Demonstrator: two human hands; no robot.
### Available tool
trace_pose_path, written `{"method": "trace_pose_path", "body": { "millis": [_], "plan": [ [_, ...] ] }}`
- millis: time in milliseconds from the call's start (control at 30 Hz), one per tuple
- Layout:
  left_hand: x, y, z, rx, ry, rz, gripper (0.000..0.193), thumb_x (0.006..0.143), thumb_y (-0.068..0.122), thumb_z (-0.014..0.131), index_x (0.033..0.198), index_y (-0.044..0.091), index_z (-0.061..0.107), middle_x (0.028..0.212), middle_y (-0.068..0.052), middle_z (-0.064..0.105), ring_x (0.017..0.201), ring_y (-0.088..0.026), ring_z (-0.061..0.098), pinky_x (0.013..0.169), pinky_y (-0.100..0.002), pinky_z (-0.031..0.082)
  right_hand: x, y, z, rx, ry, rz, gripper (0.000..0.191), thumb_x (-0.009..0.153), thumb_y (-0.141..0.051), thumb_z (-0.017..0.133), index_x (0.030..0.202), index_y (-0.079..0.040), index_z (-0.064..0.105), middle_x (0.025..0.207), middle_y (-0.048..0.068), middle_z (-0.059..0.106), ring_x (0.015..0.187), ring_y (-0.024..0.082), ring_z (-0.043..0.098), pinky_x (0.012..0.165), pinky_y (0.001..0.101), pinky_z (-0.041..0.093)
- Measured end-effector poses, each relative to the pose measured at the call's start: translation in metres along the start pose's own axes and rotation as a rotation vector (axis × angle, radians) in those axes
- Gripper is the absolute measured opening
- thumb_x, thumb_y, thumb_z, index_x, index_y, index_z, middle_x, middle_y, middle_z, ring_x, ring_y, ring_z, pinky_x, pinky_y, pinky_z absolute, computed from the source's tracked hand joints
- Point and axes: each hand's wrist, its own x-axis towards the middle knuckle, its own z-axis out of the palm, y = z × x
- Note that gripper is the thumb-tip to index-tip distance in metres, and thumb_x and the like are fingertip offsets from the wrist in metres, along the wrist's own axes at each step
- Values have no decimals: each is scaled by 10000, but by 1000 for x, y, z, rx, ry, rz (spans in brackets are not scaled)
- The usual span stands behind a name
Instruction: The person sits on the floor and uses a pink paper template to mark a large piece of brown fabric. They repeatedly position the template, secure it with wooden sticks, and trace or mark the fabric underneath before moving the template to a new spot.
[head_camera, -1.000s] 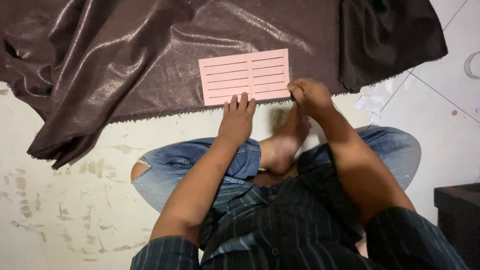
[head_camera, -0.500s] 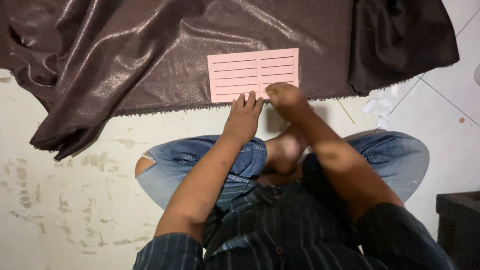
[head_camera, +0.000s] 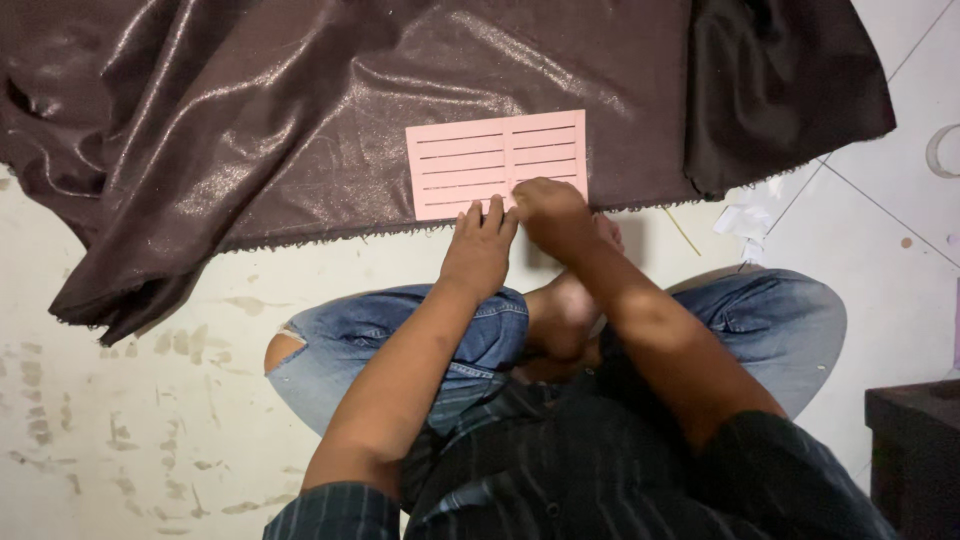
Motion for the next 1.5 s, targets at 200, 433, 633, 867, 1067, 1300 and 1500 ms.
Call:
{"method": "trace_pose_path", "body": {
  "millis": [200,433,633,867,1067,1300,1500],
  "plan": [
    [-1,2,-16,28,-66,-1,677,890,112,588,1537,65,395,1562,-192,328,1394,-444,400,1169,-526,352,-22,41,-49,120,-167,579,164,917,-109,630,997,-31,751,946,147,754,864,325,722,798,420,535],
    [-1,5,-34,-25,-39,6,680,803,121,713,1435,77,466,1641,-163,244,1303,-406,456,1107,-526,413,-15,44,-62,536,41,910,283,970,-260,599,1085,-39,733,948,157,760,886,275,755,821,349,558],
    [-1,4,-31,-21,-41,16,716,795,149,736,1450,84,455,1639,-164,235,1311,-416,444,1104,-531,412,-21,51,-49,279,-7,754,218,970,-190,634,1043,-42,776,988,189,748,916,371,711,829,444,546],
    [3,1,-27,-17,-72,0,701,822,159,709,1474,103,458,1656,-144,228,1319,-382,446,1119,-526,407,-2,21,-1,-2,78,97,120,823,-65,662,921,-36,724,962,117,743,894,301,724,787,436,585],
    [2,-1,-28,-63,-48,2,651,836,160,694,1451,103,490,1645,-140,253,1287,-379,460,1108,-521,421,-1,26,2,-29,90,52,94,858,-52,645,924,-44,710,1003,119,735,854,277,710,742,377,601],
    [7,2,-34,-113,-26,-31,577,849,150,662,1395,60,500,1580,-109,358,1265,-372,476,1040,-508,480,-6,30,-24,-151,36,211,31,815,-86,691,833,-81,716,854,102,721,759,286,710,656,418,573],
    [15,1,-33,-107,6,-44,608,885,112,588,1475,65,452,1560,-77,401,1249,-376,500,981,-432,543,4,0,9,291,169,245,135,876,-54,662,984,-25,738,970,143,740,853,313,717,765,404,599]
  ]
}}
